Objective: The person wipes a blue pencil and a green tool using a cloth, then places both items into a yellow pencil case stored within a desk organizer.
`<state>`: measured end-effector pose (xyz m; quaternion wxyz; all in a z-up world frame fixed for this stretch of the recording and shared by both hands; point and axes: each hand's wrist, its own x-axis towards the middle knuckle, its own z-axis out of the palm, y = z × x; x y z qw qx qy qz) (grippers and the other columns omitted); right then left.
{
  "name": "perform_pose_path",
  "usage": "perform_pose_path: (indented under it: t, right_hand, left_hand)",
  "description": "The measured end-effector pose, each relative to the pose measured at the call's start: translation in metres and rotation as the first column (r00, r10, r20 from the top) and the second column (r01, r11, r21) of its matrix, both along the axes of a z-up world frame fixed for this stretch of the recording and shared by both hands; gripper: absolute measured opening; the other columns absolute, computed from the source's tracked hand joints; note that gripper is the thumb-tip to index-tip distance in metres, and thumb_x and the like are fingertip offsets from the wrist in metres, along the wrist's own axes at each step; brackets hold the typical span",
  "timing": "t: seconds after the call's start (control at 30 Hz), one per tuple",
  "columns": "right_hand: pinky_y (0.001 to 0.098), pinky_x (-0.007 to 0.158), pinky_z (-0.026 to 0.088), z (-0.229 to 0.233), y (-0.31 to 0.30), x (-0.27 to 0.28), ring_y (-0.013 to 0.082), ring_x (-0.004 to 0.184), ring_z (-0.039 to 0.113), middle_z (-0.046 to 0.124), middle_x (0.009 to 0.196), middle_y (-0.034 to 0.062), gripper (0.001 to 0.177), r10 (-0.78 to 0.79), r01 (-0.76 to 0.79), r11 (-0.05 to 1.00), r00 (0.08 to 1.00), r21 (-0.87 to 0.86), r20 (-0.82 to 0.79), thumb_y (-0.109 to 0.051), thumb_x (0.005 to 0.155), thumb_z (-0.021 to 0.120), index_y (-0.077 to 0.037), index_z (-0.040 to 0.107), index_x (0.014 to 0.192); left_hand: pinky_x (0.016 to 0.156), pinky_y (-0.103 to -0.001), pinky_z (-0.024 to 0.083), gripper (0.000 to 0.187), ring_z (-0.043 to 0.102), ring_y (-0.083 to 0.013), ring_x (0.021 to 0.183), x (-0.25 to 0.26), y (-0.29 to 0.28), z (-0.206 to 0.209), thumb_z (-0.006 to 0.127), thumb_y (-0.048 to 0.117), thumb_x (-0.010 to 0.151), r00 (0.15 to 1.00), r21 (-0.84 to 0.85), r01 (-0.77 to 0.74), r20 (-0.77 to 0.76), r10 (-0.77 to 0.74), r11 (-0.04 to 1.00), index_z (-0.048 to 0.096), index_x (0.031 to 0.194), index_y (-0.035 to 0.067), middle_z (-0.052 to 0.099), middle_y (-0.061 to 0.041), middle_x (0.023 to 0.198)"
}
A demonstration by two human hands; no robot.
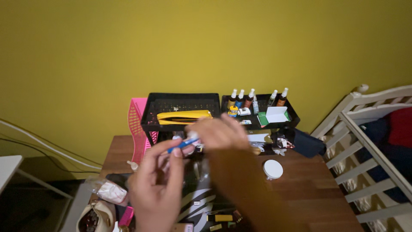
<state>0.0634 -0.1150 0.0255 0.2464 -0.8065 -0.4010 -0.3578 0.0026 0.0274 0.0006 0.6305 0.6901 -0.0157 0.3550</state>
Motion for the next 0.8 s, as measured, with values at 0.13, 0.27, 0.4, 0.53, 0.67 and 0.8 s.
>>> perform_pose_path:
  t: [0.13,0.27,0.4,0.53,0.67,0.8]
  right_hand:
    - [0.0482,0.114,0.045,0.009,-0.022,0.026,0.0275,0.120,0.069,0.072,0.121,0.0128,0.032,-0.119,0.119,0.991,0.993,0.058,0.000,0.006,0.092,0.057,-0.006,0.067,0.119]
    - [0.0524,0.118,0.044,0.002,0.000,0.003,0.0338,0.120,0.067,0.070,0.124,0.0172,0.035,0.038,-0.044,0.996,0.996,0.073,0.085,0.007,0.087,0.057,0.001,0.060,0.122]
    - [0.0542,0.110,0.043,0.011,0.015,-0.008,0.0358,0.122,0.066,0.072,0.125,0.0184,0.037,0.117,-0.118,0.993,0.992,-0.017,-0.044,0.003,0.085,0.058,0.001,0.066,0.121]
    - [0.0542,0.113,0.043,0.017,-0.002,0.011,0.0309,0.121,0.068,0.071,0.124,0.0165,0.032,-0.082,0.083,0.997,0.995,0.002,-0.058,0.000,0.094,0.056,-0.003,0.068,0.123]
    - [0.0536,0.118,0.042,0.012,0.001,0.006,0.0338,0.130,0.064,0.068,0.134,0.0176,0.033,-0.079,0.080,0.996,0.997,0.043,-0.021,0.003,0.102,0.049,-0.001,0.064,0.130]
    - [0.0568,0.114,0.038,0.007,0.015,-0.012,0.0350,0.131,0.063,0.069,0.135,0.0143,0.043,0.060,-0.061,0.998,0.994,-0.014,-0.091,0.002,0.092,0.049,-0.006,0.066,0.130]
  left_hand:
    - [0.079,-0.022,0.056,0.022,0.075,-0.0116,0.100,-0.003,0.014,0.003,0.060,0.001,0.098,1.000,-0.085,0.027,-0.010,-0.028,0.996,0.063,0.119,-0.004,0.080,-0.012,0.104]
    - [0.082,-0.023,0.057,0.022,0.074,-0.0123,0.097,-0.001,0.005,-0.003,0.060,0.002,0.099,0.997,-0.084,0.080,0.024,-0.078,0.993,0.063,0.120,-0.005,0.079,-0.013,0.106]
    - [0.079,-0.023,0.057,0.021,0.073,-0.0117,0.091,-0.007,0.012,-0.004,0.062,0.003,0.099,0.999,-0.038,0.003,-0.037,-0.005,0.999,0.067,0.118,-0.003,0.079,-0.015,0.101]
    - [0.062,-0.023,0.048,0.023,0.065,-0.0106,0.076,-0.010,0.025,-0.001,0.061,0.003,0.102,0.998,-0.200,0.023,-0.053,-0.035,0.980,0.065,0.123,-0.003,0.082,-0.016,0.105]
    - [0.071,-0.021,0.054,0.020,0.073,-0.0089,0.087,-0.006,0.017,-0.002,0.060,0.004,0.100,0.998,-0.172,0.056,-0.013,-0.059,0.984,0.063,0.119,-0.002,0.080,-0.013,0.102]
    - [0.069,-0.018,0.054,0.020,0.071,-0.0062,0.085,-0.007,0.016,0.002,0.061,0.005,0.102,0.999,-0.133,0.039,-0.004,-0.040,0.990,0.065,0.120,-0.002,0.077,-0.014,0.098]
